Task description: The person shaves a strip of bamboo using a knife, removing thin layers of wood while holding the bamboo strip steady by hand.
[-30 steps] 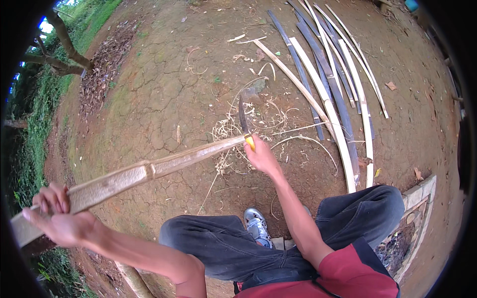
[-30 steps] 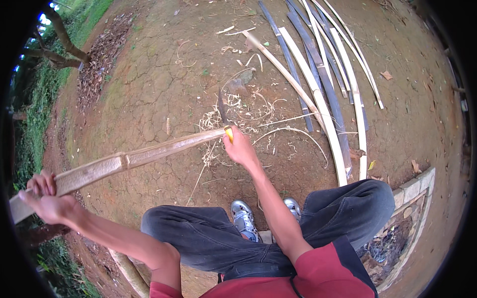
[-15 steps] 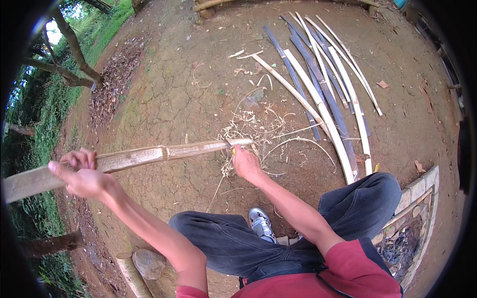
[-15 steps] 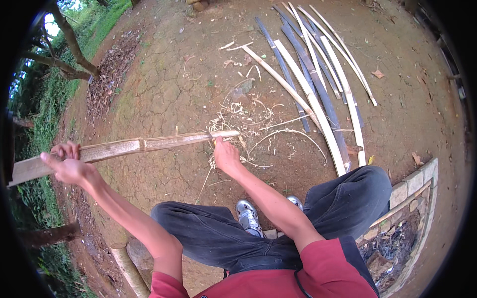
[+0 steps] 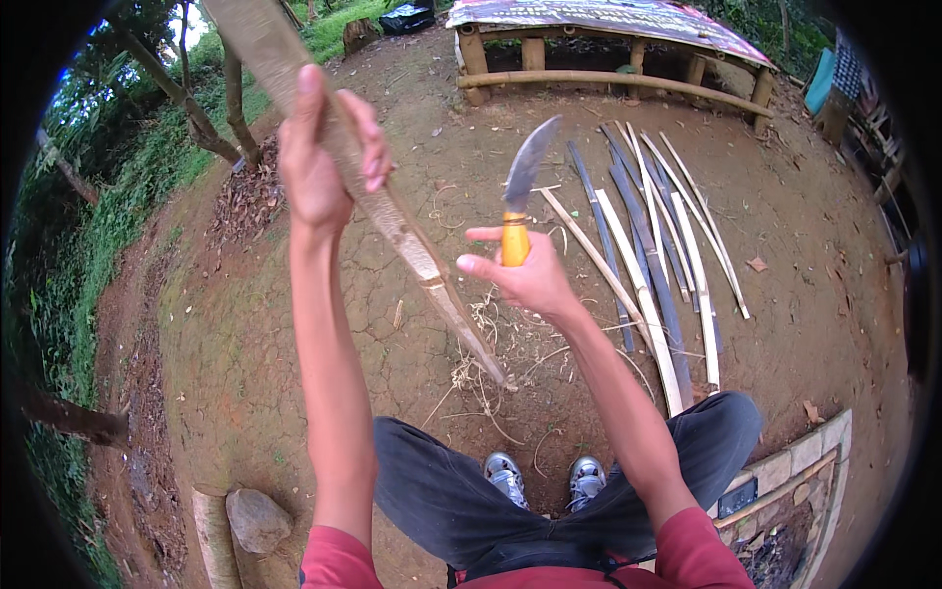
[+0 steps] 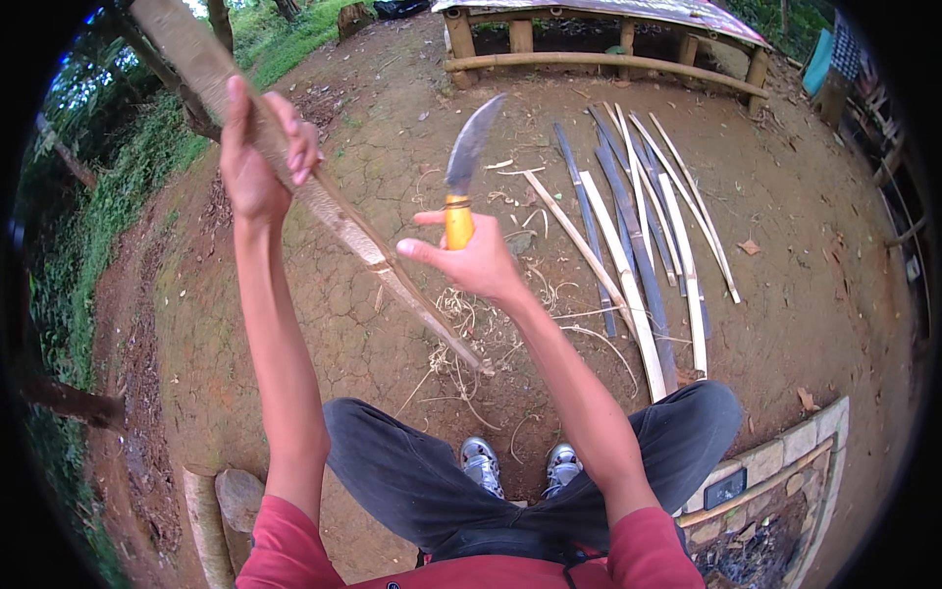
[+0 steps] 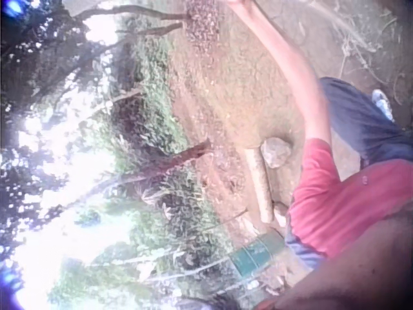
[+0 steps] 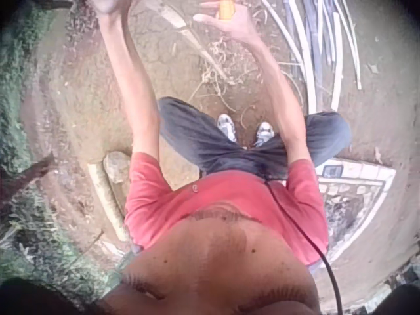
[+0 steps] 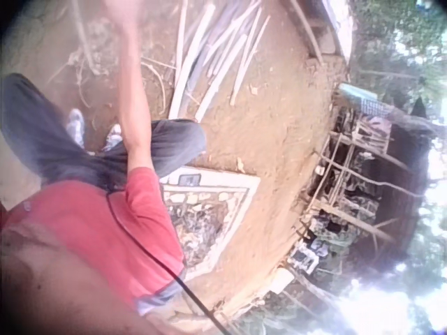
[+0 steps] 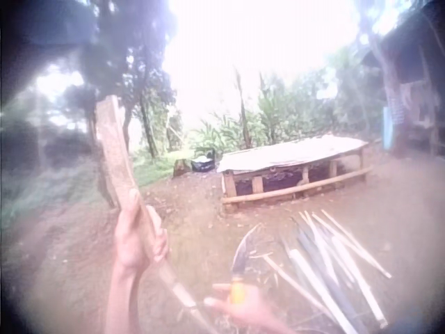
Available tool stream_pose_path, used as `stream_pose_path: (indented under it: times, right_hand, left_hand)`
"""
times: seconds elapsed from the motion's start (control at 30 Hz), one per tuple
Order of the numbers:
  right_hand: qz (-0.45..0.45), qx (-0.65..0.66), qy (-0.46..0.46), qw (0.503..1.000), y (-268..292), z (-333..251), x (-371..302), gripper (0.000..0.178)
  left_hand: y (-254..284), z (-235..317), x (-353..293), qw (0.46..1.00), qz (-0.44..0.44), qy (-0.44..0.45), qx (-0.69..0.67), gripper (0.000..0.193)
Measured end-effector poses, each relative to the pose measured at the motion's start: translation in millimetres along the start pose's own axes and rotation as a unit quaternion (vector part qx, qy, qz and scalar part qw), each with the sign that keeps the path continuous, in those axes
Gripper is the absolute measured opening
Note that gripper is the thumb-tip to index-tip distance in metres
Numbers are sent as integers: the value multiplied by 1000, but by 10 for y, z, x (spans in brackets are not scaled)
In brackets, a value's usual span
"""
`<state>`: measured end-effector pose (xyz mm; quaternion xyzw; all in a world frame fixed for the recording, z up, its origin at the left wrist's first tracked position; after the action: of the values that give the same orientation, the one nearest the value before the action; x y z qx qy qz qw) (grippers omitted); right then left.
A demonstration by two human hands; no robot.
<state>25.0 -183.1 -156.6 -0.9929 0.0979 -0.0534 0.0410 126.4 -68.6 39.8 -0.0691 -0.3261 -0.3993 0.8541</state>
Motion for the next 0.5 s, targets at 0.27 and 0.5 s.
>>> stream_pose_path:
  times: [0.27, 0.5]
  right_hand:
    - [16, -72, 127, 989, -378, 183, 11, 28]
    - [173, -42, 147, 973, -118, 230, 260, 31]
  left_hand:
    - [-444, -223, 186, 993, -82, 55, -59, 79]
    - [224, 38, -838, 981, -85, 136, 112, 67]
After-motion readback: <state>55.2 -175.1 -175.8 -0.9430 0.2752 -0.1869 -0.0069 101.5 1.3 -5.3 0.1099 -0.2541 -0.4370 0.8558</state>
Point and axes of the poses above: each hand's wrist, its own x-axis towards the middle knuckle, its own y-axis out of the back of the hand, z = x × y, the point moved 7 cm from there along x, towards the middle knuckle, and after that the axes turned 6 degrees about -z, right-handed, at the moved point
